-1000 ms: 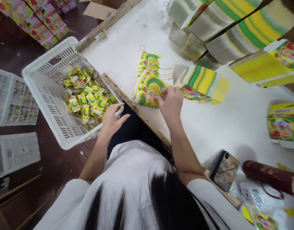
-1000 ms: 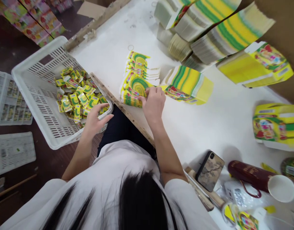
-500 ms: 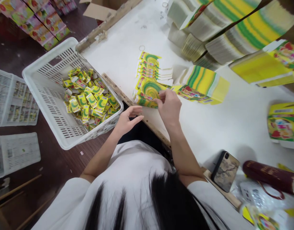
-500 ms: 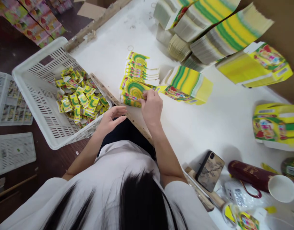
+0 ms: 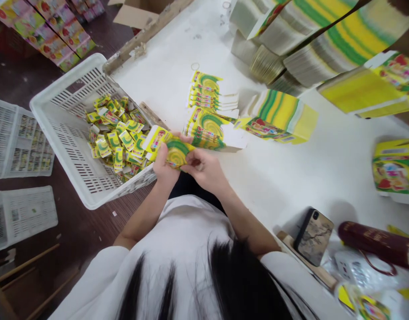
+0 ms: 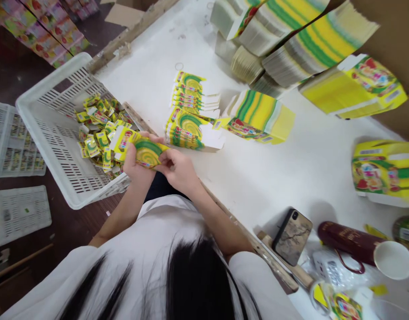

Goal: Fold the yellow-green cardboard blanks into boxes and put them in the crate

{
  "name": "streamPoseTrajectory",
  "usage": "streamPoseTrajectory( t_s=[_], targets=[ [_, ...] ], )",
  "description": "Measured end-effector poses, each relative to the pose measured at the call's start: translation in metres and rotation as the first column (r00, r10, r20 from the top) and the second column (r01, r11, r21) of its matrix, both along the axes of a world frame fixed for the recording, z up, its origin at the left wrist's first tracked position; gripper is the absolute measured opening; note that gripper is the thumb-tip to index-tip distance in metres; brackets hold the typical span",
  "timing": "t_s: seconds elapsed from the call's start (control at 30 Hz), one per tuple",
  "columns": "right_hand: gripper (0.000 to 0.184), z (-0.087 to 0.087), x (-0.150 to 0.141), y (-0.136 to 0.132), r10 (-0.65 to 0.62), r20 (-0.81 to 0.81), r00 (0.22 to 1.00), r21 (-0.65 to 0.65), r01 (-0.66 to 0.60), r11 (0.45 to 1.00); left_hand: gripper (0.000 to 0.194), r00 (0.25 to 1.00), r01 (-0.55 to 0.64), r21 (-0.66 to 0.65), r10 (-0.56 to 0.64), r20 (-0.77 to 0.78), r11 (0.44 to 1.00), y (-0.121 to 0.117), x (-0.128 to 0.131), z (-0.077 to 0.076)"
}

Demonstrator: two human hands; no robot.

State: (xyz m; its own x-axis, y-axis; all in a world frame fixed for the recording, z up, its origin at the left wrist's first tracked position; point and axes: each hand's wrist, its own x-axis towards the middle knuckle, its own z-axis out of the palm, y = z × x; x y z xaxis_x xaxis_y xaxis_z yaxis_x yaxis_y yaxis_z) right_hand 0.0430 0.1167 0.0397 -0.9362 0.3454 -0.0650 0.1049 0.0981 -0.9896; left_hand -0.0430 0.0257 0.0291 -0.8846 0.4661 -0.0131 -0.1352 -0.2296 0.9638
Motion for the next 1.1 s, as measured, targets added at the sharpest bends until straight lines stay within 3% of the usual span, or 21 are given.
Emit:
streamPoseTrajectory(
  t_s=[0.1, 0.2, 0.4, 0.5, 0.6, 0.7, 0.83, 0.97, 1.03, 1.1],
  targets=[
    [0.025, 0.002, 0.000, -0.013, 0.080, -0.057, 0.995, -0.078, -0.085, 0.993, 0.051, 0.982, -0.184, 0.087, 0.179, 0.064, 0.979, 0.004, -0.006, 0.013],
    [0.032, 0.003, 0.001, -0.017, 0.092, -0.041, 0.995, -0.033, -0.094, 0.995, 0.055, 0.958, -0.277, 0.089, 0.269, 0.096, 0.957, 0.005, -0.008, 0.012],
    [0.034, -0.008, 0.002, -0.022, 0.010, 0.021, 1.000, 0.096, -0.012, 0.995, 0.068, 0.959, -0.245, 0.006, 0.242, 0.149, 0.969, 0.002, -0.007, -0.004],
    [0.018, -0.009, 0.003, -0.027, 0.074, 0.020, 0.997, 0.230, -0.077, 0.970, 0.079, 0.951, -0.270, 0.039, 0.260, 0.164, 0.962, 0.001, -0.010, -0.002],
    [0.005, -0.008, 0.001, -0.030, 0.177, 0.018, 0.984, 0.384, -0.170, 0.908, 0.087, 0.944, -0.301, 0.071, 0.287, 0.164, 0.951, 0.001, -0.014, 0.004],
    [0.003, -0.010, -0.002, -0.026, 0.218, -0.031, 0.975, 0.426, -0.185, 0.886, 0.088, 0.940, -0.307, 0.062, 0.292, 0.175, 0.950, -0.001, -0.015, 0.004],
    [0.009, -0.012, -0.002, -0.010, 0.073, -0.119, 0.990, 0.389, -0.021, 0.921, 0.059, 0.948, -0.320, 0.048, 0.319, 0.012, 0.946, -0.008, -0.011, -0.007],
    [0.014, -0.008, 0.003, 0.000, -0.017, -0.159, 0.987, 0.401, 0.080, 0.912, 0.034, 0.933, -0.322, 0.032, 0.323, -0.156, 0.946, -0.017, -0.014, -0.019],
    [0.015, -0.003, 0.006, 0.006, -0.010, -0.161, 0.987, 0.435, 0.080, 0.897, 0.033, 0.954, -0.251, 0.001, 0.248, -0.172, 0.968, -0.022, -0.021, -0.018],
    [0.015, 0.003, 0.011, 0.015, -0.002, -0.128, 0.992, 0.508, 0.067, 0.859, 0.033, 0.953, -0.199, -0.050, 0.181, -0.243, 0.979, -0.033, -0.027, -0.006]
  ],
)
